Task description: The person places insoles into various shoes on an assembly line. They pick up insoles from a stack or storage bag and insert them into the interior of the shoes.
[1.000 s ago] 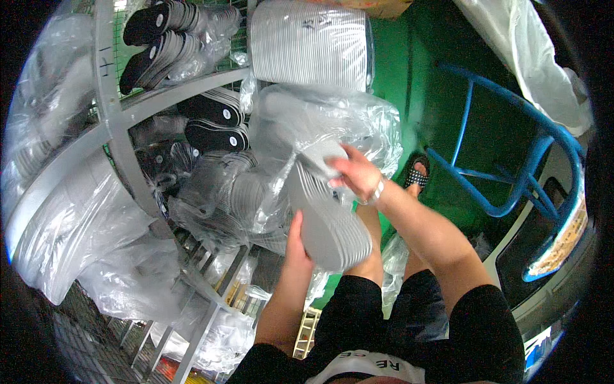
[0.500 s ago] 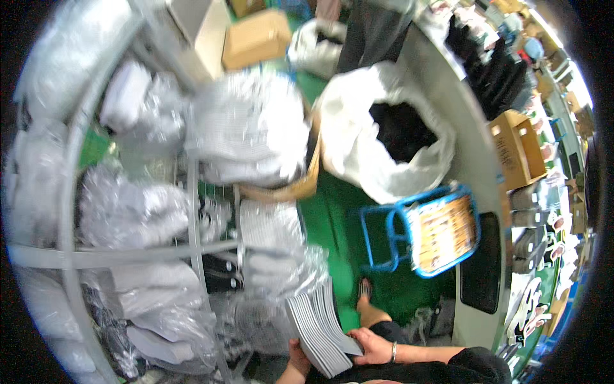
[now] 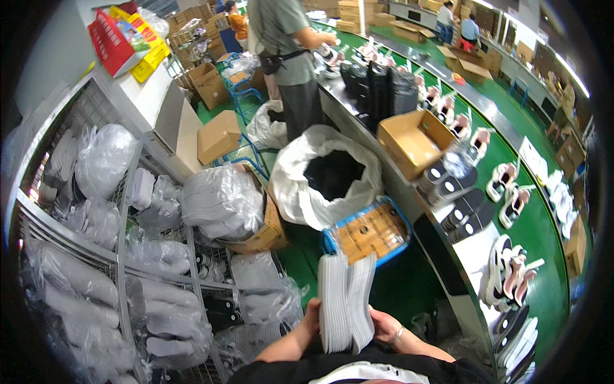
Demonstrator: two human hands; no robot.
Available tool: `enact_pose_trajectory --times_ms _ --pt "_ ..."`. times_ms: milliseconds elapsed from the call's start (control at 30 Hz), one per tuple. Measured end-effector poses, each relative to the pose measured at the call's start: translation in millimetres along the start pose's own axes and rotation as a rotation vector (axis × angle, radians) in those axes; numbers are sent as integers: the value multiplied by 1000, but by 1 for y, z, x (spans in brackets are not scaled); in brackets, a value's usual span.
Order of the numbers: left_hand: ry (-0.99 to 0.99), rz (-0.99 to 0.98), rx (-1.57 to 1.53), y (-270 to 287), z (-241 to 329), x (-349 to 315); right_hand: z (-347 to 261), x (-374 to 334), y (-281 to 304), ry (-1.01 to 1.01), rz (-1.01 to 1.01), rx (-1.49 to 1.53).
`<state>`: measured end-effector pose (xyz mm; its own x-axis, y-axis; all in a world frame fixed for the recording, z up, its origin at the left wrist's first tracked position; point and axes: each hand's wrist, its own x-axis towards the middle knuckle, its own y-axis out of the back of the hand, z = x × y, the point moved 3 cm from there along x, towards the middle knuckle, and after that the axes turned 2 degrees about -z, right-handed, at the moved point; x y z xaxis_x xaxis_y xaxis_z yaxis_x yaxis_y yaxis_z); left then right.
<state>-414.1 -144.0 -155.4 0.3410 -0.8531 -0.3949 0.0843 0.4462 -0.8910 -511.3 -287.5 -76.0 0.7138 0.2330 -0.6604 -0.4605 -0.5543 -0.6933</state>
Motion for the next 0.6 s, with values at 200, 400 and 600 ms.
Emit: enact_pose_trajectory --times_ms 200,400,600 --pt "278 -338 366 -217 -53 76 -35 -122 46 244 -385 475" --pt "464 -417 536 -286 -149 128 -31 -188 132 537 -374 581" --pt "707 -612 641 -356 -210 190 -28 -278 187 1079 -111 746"
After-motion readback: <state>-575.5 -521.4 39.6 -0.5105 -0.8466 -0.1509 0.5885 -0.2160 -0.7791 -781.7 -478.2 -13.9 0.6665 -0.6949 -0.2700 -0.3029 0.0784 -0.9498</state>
